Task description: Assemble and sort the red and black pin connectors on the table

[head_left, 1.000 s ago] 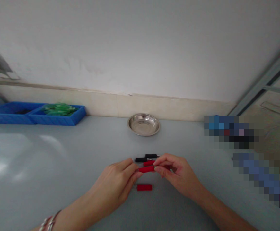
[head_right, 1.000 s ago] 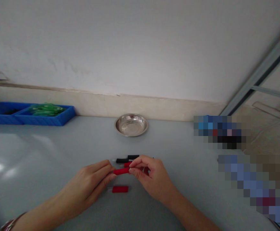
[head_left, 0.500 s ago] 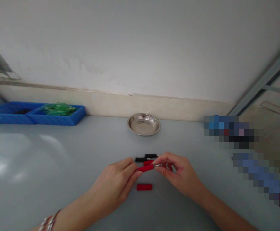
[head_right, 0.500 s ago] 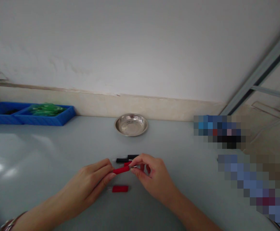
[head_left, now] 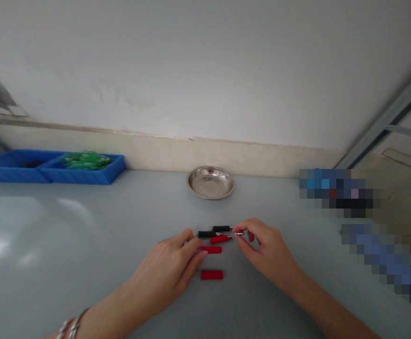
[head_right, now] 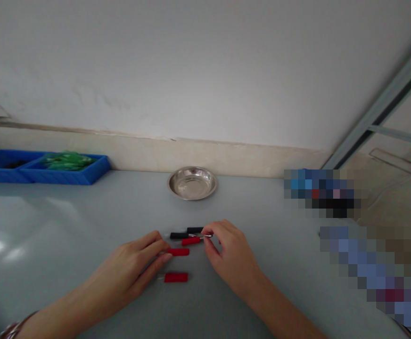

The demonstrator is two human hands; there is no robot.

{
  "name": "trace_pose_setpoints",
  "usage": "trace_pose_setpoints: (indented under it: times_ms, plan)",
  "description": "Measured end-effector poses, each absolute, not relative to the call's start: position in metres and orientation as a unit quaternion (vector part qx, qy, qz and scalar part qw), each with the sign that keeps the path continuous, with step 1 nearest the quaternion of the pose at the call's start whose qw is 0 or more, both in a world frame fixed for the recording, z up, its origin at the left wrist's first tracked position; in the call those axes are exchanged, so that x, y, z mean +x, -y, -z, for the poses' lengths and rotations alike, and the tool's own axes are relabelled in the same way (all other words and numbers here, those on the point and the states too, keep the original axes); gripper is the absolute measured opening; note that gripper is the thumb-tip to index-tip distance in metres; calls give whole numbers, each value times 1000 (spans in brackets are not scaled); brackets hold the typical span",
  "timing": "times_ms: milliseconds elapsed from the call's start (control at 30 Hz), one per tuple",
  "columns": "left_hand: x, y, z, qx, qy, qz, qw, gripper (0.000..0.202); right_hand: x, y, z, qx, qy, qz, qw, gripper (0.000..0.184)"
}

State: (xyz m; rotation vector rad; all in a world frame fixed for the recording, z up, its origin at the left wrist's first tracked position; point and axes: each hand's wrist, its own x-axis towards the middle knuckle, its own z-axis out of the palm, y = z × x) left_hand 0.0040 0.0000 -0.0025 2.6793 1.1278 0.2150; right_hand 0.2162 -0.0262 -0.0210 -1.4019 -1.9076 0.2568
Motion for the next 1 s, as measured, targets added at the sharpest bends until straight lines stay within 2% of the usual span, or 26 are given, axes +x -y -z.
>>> trace_pose_setpoints:
  times_ms: [500, 1000]
  plan:
    - [3, -2, 8, 907, -400, -49, 118, 27, 218, 24, 20, -630, 732, -112, 232, 18]
    - [4, -3, 7, 905, -409, -17, 116, 25, 220, 24, 18, -643, 744, -84, 159, 10]
